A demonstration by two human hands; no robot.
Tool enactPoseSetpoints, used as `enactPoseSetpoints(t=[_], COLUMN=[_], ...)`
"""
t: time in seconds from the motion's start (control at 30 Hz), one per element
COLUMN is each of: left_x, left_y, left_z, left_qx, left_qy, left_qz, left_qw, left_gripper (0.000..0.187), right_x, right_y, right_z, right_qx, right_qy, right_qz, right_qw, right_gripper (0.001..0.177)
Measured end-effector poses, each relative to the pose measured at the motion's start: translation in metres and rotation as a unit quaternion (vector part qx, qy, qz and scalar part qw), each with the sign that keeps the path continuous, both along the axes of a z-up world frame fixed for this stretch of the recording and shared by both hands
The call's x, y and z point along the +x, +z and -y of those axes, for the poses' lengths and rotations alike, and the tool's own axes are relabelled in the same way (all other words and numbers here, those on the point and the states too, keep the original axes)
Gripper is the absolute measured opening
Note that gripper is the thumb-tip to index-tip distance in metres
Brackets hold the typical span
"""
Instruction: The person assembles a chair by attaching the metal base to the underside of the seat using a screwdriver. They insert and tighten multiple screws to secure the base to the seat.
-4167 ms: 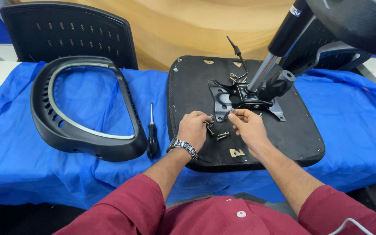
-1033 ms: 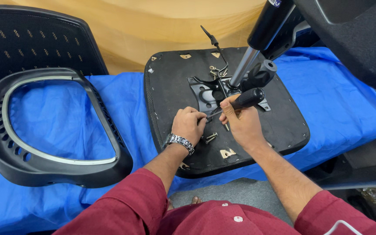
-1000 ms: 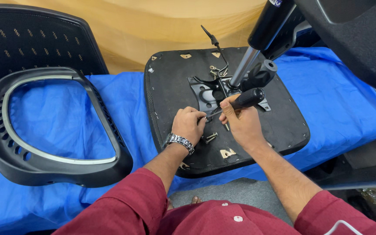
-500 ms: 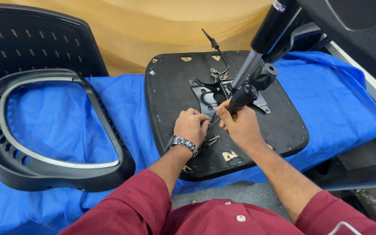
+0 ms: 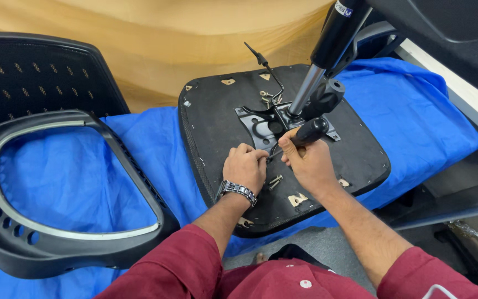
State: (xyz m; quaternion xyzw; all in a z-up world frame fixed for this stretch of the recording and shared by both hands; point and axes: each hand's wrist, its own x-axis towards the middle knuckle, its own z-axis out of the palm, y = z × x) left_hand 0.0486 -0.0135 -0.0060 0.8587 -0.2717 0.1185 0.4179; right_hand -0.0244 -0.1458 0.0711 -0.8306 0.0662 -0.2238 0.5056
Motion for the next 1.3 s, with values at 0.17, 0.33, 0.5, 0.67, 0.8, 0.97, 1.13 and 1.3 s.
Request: enactPoseSetpoints(t=[0.17,0.33,0.5,0.67,0.8,0.97,1.13,1.3], left_x=[-0.001,-0.002,-0.002,-0.002,-0.002,-0.004,-0.003,-0.002], left_y=[0.003,0.000,0.002,0.001,0.003,0.006,0.009,0.011], left_z=[0.000,0.001,0.000,0.001,0.000,-0.001,-0.001,0.001], left_qx=[-0.001,-0.012,-0.013,-0.005,-0.001,0.004,0.010,0.036], left_qy=[0.002,0.008,0.002,0.006,-0.002,-0.024,-0.029,-0.030], left_qz=[0.005,0.001,0.002,0.000,0.004,-0.003,-0.030,-0.033], left_qw=[1.000,1.000,1.000,1.000,1.000,1.000,0.999,0.998], left_gripper=[0.013,0.014,0.013,0.012,0.013,0.016,0.015,0.014], right_x=[0.002,0.004,0.002,0.000,0.001,0.003,0.008,0.010], right_y=[0.002,-0.001,-0.001,-0.004,-0.005,-0.002,0.011,0.020], right_z=[0.001,0.004,0.003,0.004,0.003,-0.001,-0.003,0.004], right_qx=[0.011,0.003,0.022,0.024,0.016,0.006,0.015,0.049], right_qy=[-0.004,0.007,0.043,0.041,0.025,0.030,0.048,0.113], right_qz=[-0.016,-0.023,-0.008,-0.003,-0.004,-0.023,-0.044,-0.039], right_qw=[1.000,1.000,0.999,0.999,1.000,0.999,0.998,0.992], right_gripper=[0.028,0.028,0.029,0.029,0.030,0.030,0.027,0.028])
